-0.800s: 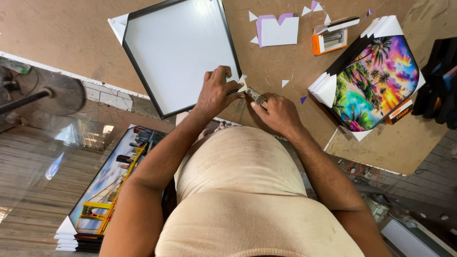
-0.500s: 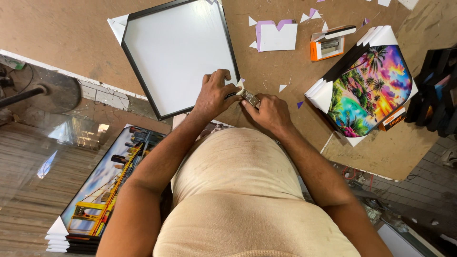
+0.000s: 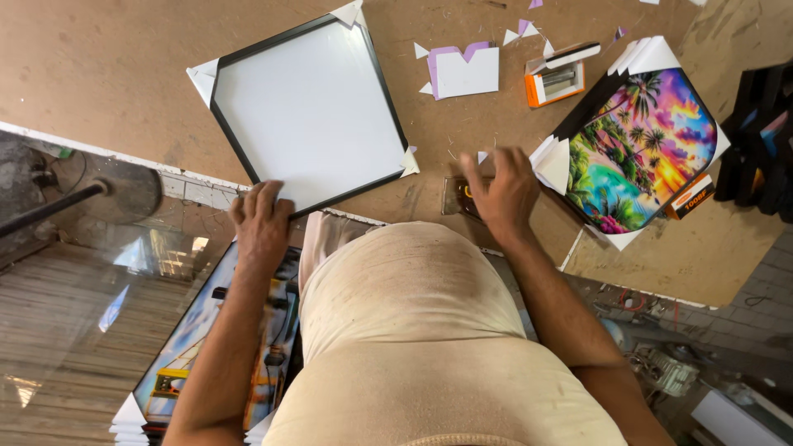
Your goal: The person assembles picture frames by placing printed images into black frames, securing them with white backing paper, and using a stapler to fasten the corners. The person handles multiple frames and images, stacking completed frames on the table.
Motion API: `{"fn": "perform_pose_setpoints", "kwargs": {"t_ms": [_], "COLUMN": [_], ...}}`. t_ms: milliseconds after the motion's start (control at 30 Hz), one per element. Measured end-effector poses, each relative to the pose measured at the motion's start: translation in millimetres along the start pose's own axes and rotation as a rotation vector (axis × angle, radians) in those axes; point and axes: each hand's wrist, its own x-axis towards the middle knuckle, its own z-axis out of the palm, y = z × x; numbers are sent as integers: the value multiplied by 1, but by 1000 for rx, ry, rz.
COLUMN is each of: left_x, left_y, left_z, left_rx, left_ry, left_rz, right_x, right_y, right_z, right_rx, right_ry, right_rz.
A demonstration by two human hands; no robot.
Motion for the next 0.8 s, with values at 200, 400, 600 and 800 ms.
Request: {"fn": "perform_pose_setpoints", "kwargs": {"t_ms": [200,400,600,800], "left_x": [-6,18,59,105], "left_y": [-11,-19,-10,2], "left_z": [-60,-180,-239,-246], "left_rx": [-60,-351,-757,-842], "left_ry": [45,378,442,446], "left_rz": [132,285,406,538], "right_x": [98,103,87,69], "right_y": [23,22,22,30], "right_z": [66,78,48,32], "right_rx": [-165,-130,105,753], "right_ry": [160,302,303,64], "right_rz": [173,253,337,659]}}
